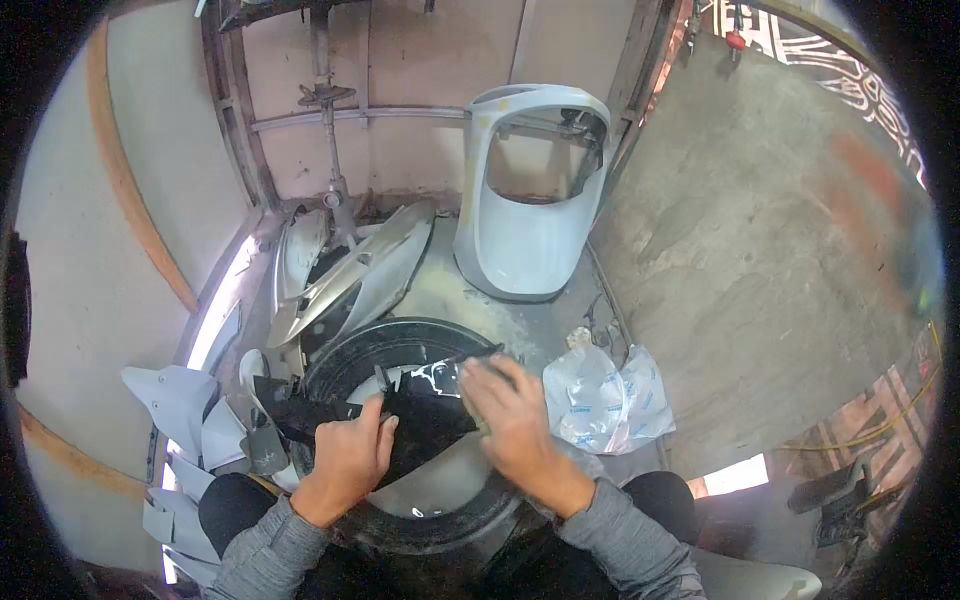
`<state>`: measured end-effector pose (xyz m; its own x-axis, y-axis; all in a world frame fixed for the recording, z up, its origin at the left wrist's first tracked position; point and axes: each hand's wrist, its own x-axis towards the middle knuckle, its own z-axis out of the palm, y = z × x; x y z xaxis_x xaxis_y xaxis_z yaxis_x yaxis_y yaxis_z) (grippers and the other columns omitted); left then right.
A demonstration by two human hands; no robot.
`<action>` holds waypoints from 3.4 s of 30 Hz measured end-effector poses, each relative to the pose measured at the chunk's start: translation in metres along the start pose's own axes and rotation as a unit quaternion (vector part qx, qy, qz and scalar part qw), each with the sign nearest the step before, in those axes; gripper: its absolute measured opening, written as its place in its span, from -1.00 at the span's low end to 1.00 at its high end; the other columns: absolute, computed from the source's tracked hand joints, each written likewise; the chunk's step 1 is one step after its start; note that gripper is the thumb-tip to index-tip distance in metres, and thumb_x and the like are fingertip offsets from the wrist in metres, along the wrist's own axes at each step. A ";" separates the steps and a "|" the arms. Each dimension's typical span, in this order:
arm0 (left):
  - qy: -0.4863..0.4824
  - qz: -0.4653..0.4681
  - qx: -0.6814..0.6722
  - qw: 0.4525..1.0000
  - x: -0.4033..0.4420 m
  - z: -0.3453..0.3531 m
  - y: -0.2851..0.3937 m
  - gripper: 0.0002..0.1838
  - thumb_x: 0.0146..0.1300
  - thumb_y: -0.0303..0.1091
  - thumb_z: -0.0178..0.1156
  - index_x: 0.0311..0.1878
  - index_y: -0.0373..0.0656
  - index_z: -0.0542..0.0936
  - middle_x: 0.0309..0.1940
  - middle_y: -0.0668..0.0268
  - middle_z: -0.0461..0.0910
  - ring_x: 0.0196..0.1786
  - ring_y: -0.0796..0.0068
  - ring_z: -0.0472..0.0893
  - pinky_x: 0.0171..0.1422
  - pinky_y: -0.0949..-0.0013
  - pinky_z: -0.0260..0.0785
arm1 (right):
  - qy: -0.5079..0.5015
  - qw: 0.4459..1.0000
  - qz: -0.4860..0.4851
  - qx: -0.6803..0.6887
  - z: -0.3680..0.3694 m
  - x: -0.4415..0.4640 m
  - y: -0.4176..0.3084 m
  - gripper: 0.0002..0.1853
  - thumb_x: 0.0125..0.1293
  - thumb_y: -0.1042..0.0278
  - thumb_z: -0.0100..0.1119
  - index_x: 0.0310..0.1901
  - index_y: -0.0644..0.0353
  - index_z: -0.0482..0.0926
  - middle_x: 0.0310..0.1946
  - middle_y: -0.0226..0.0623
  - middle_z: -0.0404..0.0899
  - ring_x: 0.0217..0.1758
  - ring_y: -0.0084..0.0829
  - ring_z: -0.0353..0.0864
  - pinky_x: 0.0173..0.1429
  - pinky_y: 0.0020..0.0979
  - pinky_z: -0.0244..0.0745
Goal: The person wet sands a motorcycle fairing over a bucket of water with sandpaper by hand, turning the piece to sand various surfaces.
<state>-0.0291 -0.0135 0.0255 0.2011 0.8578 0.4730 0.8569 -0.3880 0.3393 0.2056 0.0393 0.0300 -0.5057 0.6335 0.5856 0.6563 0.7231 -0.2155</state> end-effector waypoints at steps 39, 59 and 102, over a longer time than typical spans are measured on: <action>-0.018 -0.009 0.008 1.000 -0.001 0.000 -0.001 -0.66 0.37 -0.29 0.24 0.11 -0.23 0.49 -0.72 0.16 0.52 -0.67 0.06 0.58 -0.56 0.07 0.38 | -0.025 1.000 -0.018 0.003 0.003 0.010 0.010 -0.42 -0.15 0.57 0.27 0.07 0.31 0.67 0.14 -0.18 0.66 0.24 -0.07 0.51 0.28 -0.11 0.39; -0.006 -0.006 0.022 1.000 0.003 -0.007 -0.001 -0.64 0.36 -0.31 0.23 0.14 -0.25 0.49 -0.72 0.20 0.50 -0.68 0.13 0.57 -0.58 0.13 0.37 | -0.048 0.998 -0.040 0.005 0.014 0.007 -0.002 -0.36 -0.19 0.54 0.29 0.11 0.31 0.64 0.16 -0.13 0.63 0.19 -0.01 0.52 0.24 -0.06 0.44; -0.036 -0.018 0.010 0.999 0.005 -0.003 0.004 -0.66 0.36 -0.29 0.22 0.11 -0.26 0.49 -0.68 0.18 0.55 -0.64 0.11 0.61 -0.55 0.11 0.41 | -0.041 0.999 -0.013 0.019 0.018 0.022 -0.025 -0.39 -0.14 0.60 0.24 0.11 0.33 0.65 0.11 -0.15 0.68 0.08 -0.07 0.55 0.15 -0.12 0.46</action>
<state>-0.0261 -0.0120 0.0318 0.2032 0.8929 0.4018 0.8731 -0.3510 0.3384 0.1686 0.0401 0.0340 -0.5676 0.6343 0.5249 0.6221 0.7480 -0.2313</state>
